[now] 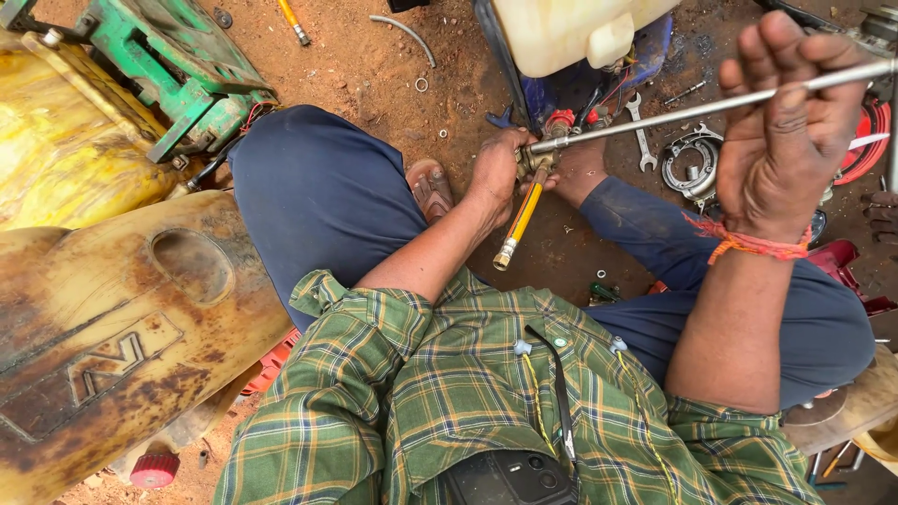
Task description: The person sits on the ground repairing a knapsack sprayer. They disassemble the brass pump fittings by hand, manipulate small seals and parts, tighten components using a T-handle socket wrench, and reattach the pump assembly to the sprayer body.
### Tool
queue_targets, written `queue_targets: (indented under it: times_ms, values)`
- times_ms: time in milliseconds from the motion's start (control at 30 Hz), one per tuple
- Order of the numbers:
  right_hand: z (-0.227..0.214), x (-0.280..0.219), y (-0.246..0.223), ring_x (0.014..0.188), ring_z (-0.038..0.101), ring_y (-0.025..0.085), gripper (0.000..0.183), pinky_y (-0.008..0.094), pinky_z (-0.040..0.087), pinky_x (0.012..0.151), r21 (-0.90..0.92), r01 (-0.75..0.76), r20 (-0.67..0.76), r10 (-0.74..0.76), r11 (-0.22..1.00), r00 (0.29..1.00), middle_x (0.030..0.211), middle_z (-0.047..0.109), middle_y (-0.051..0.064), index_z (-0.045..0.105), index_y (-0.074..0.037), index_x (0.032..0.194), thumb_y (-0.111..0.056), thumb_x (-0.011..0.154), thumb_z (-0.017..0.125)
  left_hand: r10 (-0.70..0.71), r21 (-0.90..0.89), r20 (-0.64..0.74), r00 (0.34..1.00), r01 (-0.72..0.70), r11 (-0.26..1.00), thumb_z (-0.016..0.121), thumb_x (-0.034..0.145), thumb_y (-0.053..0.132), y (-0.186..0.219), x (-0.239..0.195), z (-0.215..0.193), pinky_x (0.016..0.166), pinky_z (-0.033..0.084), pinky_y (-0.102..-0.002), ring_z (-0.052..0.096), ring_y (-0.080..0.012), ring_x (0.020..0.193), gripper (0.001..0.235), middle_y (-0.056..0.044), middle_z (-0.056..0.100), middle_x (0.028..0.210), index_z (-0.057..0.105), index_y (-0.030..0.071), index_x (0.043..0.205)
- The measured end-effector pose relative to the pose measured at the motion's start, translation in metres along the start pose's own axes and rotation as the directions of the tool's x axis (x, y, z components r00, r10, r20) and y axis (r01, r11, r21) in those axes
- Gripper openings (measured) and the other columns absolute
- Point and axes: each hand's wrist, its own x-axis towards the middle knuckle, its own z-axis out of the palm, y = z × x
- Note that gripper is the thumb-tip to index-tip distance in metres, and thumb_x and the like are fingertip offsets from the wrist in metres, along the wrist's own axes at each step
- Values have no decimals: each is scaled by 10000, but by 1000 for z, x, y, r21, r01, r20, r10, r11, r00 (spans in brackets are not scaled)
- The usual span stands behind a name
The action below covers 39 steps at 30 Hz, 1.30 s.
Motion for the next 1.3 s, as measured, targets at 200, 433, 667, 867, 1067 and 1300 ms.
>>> queue_targets:
  times_ms: [200,433,667,867,1067,1300]
  values:
    - [22,2,-21,994,753,252,212,401,663,906,-95,-194,-15,193,976,981,1126,725,168,590,-41,1191,-129,1057,729,-20,-52,-37,999,18,998,431,982,224,0,0,3,525,637,-364,674,-279,559,270,-196,637,807,519,-26,1035]
    - [56,17,-35,1044,747,255,236,395,644,909,15,-168,-86,169,986,982,1135,732,186,584,-22,1250,-70,1042,684,9,-53,-10,1000,-10,999,439,974,202,-3,6,-3,525,617,-350,658,-276,580,247,-197,633,812,511,-25,1042]
    - [-8,-8,3,993,705,217,59,372,598,921,173,-155,99,139,973,985,1094,690,148,557,-7,1211,45,1226,580,26,-82,-7,1000,-26,996,458,976,187,-1,1,-4,570,644,-400,657,-298,622,232,-204,610,857,510,-33,1025]
    - [40,2,-45,1188,684,267,363,336,573,1055,-42,-228,102,231,973,968,1348,680,192,443,-64,1422,46,1155,663,7,-89,-32,999,-10,996,467,940,178,0,6,-7,578,644,-416,663,-286,649,213,-190,594,896,509,-6,1037]
    - [48,2,-58,1128,736,326,384,372,629,970,252,-471,45,476,845,878,1219,703,243,530,21,1312,29,939,621,6,-57,-52,999,-9,998,478,953,152,10,0,-4,575,642,-388,630,-269,597,213,-191,611,784,522,-41,1031]
    - [16,-1,25,951,700,261,193,346,602,859,-225,-150,-176,111,963,978,1107,687,238,550,86,1197,-68,1182,665,240,118,-76,968,-231,966,547,960,166,11,61,-29,678,544,-358,642,-200,789,138,-106,657,913,650,75,962]
